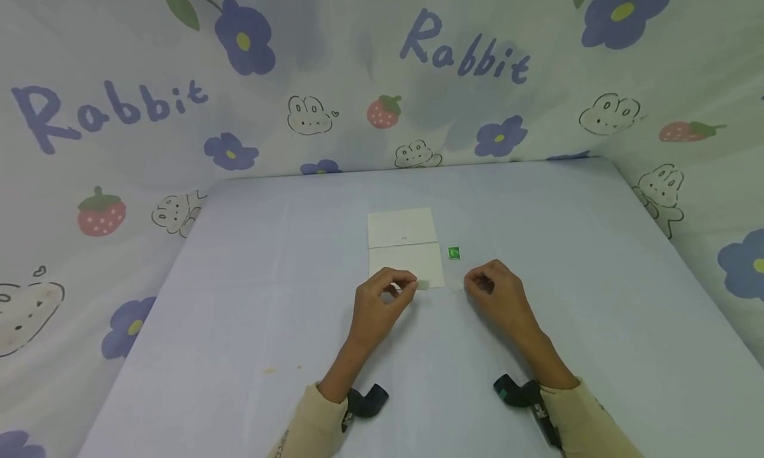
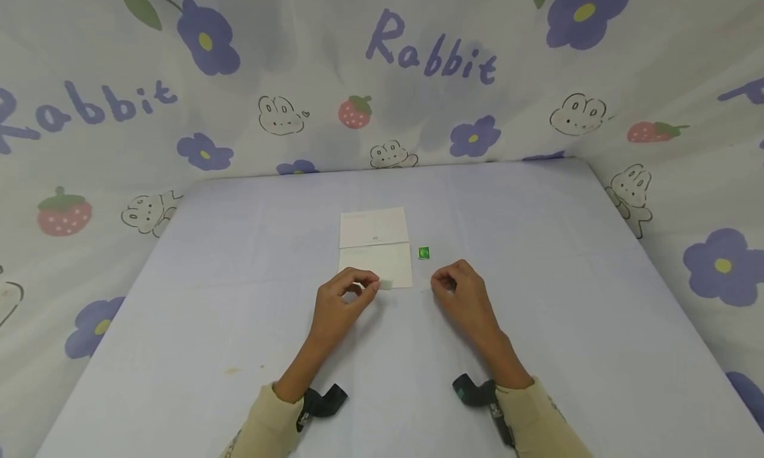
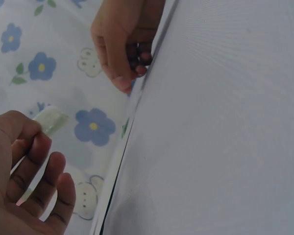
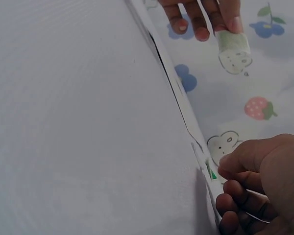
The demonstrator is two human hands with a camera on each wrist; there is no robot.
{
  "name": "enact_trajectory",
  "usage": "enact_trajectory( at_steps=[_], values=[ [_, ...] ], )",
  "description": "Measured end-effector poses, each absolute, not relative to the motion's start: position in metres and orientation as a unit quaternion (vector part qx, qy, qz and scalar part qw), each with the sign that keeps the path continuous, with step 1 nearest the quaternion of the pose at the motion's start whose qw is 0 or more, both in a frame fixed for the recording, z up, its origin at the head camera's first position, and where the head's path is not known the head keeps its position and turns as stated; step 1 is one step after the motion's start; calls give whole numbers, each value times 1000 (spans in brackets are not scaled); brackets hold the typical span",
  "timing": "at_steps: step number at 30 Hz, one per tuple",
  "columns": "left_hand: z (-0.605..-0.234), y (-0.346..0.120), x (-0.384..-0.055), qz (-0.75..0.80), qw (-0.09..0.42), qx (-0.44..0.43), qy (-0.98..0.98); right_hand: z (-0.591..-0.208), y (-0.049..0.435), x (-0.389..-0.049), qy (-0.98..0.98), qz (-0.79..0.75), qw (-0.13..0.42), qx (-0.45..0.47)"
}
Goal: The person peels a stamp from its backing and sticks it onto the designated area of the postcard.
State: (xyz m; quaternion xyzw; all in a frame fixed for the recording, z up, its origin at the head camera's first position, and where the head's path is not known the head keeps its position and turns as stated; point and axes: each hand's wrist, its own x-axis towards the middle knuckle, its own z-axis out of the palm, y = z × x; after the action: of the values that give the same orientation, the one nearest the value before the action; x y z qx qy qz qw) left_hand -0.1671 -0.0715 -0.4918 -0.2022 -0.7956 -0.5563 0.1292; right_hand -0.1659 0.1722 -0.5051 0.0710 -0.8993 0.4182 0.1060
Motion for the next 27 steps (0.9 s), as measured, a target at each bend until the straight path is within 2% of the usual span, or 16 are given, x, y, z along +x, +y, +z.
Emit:
enact_trajectory(
  at_steps=[6, 9, 18, 23, 27],
  values=[
    [-492, -70, -167, -559, 124, -210, -792, -503, 170, -166, -887, 437, 126, 81],
    [-492, -70, -167, -560, 123, -213, -791, -500, 167, -164, -869, 475, 112, 88],
    [-459, -64, -155, -554, 143, -243, -783, -494, 157, -160, -792, 604, -74, 61],
    [-456, -62, -153, -546, 163, -272, -776, -495, 151, -161, -743, 656, -128, 45],
    [-457, -62, -154, -541, 172, -292, -770, -496, 148, -161, -696, 702, -145, 35]
  ],
)
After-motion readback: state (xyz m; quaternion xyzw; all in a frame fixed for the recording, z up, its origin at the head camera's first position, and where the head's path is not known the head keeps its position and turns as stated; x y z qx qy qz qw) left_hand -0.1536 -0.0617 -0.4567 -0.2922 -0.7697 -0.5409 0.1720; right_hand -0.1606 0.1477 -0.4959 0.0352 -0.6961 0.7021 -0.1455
